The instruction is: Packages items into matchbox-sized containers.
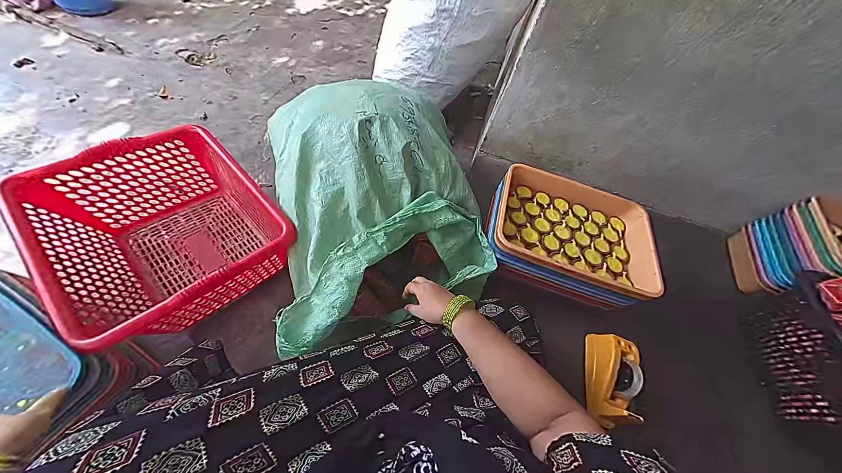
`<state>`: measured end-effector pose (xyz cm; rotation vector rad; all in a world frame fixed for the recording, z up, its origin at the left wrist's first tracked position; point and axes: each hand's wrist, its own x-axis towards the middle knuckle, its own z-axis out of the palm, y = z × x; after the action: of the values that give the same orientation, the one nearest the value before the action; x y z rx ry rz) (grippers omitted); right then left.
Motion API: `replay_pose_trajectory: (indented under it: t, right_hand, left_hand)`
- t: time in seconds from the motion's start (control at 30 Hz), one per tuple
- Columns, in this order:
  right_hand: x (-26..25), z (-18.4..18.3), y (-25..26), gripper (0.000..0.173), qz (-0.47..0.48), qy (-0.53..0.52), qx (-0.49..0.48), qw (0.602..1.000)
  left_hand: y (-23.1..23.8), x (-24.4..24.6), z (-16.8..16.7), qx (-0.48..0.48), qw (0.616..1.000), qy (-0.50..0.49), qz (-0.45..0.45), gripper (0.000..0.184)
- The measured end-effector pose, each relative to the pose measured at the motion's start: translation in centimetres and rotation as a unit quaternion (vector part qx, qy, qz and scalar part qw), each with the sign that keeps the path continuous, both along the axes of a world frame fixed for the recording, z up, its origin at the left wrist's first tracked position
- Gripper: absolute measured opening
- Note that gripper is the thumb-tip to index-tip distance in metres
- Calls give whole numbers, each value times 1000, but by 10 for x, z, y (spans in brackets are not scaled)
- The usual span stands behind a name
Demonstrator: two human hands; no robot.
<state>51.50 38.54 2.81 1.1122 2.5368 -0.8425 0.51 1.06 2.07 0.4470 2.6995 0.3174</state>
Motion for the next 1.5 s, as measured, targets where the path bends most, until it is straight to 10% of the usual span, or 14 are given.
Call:
replay_pose_trajectory:
  t: [0.1,0.33,0.5,0.7,0.87,1.07,1.23,1.33,1.5]
  right_hand:
    - [-3,0,3,42,12,-14,-16,1000]
    - [6,-3,3,41,9,8,-26,1000]
    - [-1,-6,10,44,15,9,-33,999]
    - [4,-10,21,49,-36,-25,-37,998]
    - [11,-14,23,61,-69,-105,-34,992]
    - [2,-28,21,75,-2,-153,-13,988]
    - [4,-26,14,74,20,-221,-33,975]
    - [4,-11,4,68,26,-269,-34,962]
    - [-4,-16,4,63,58,-290,-18,955]
  left_hand:
    - [25,4,20,-27,984,-107,-137,66]
    - [88,14,38,-153,960,-54,-227,98]
    - [158,34,59,-168,921,-34,-350,84]
    - [244,115,97,-112,939,-37,-323,69]
    - [277,214,38,155,942,-123,-272,101]
    - [283,309,8,19,878,11,-478,94]
    - [279,272,41,156,961,-19,-227,79]
    - [283,229,90,343,939,1,-20,77]
    - [266,213,129,345,928,140,-15,64]
